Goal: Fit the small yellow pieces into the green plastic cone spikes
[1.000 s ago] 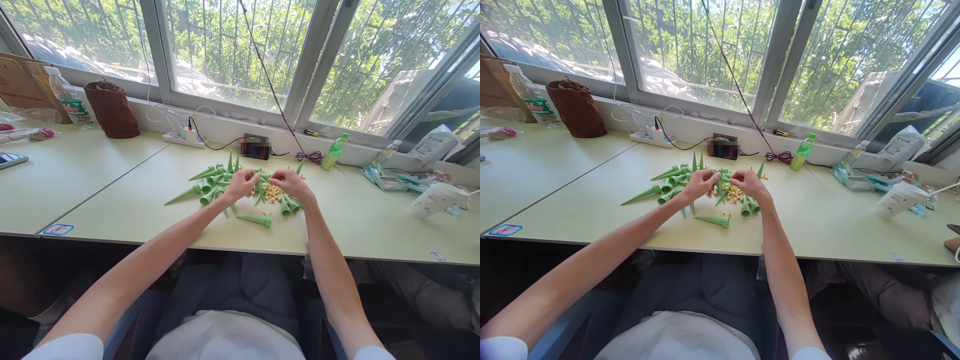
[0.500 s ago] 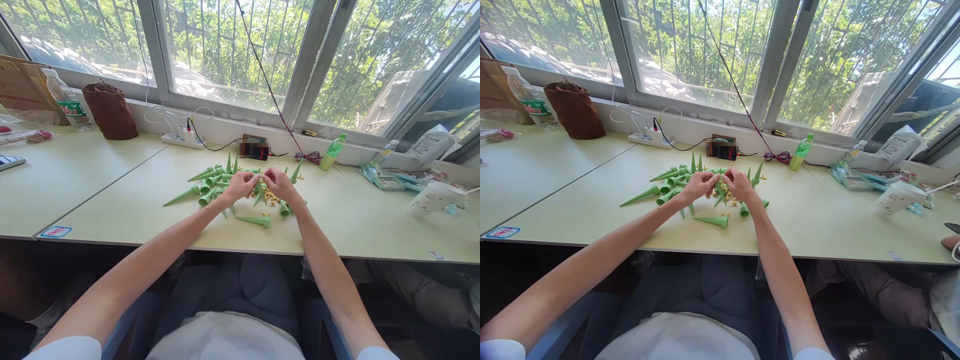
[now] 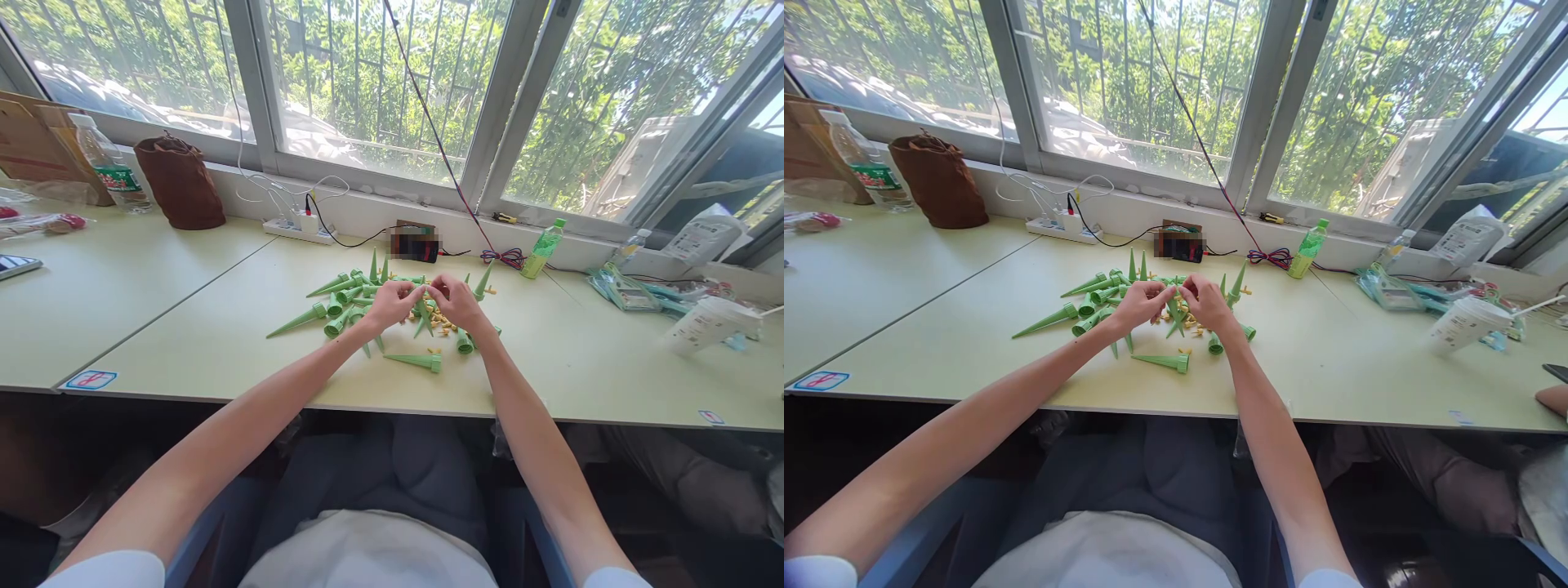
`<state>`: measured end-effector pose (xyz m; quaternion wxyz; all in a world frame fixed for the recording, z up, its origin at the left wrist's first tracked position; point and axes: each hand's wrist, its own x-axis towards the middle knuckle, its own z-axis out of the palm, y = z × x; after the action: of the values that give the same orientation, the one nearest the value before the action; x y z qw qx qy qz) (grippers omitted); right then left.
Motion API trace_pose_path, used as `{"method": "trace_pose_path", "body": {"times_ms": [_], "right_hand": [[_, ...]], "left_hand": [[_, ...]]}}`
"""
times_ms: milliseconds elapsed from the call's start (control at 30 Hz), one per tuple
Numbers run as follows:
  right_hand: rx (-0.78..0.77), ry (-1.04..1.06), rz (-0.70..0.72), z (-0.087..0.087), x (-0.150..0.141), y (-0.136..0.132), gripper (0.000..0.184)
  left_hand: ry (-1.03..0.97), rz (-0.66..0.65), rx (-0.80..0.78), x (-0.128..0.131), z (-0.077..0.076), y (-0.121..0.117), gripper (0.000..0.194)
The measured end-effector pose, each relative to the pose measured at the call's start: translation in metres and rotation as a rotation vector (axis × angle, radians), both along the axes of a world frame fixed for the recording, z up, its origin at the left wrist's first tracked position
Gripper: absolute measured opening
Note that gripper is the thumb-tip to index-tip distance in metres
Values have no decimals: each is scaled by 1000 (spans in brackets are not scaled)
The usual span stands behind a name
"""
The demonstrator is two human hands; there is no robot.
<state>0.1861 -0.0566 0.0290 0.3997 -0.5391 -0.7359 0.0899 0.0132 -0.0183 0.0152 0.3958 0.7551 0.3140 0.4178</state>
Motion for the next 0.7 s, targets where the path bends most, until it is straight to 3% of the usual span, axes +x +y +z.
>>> {"method": "trace_pose_path", "body": {"times_ms": [267,700], "right_hand": [[118,17,-35,0,-8,-2,18],[129,61,-70,-4,-15,-2,23]], "left_hand": [[69,108,231,0,1,0,49],[115,186,363,-1,-1,-3,50]]}}
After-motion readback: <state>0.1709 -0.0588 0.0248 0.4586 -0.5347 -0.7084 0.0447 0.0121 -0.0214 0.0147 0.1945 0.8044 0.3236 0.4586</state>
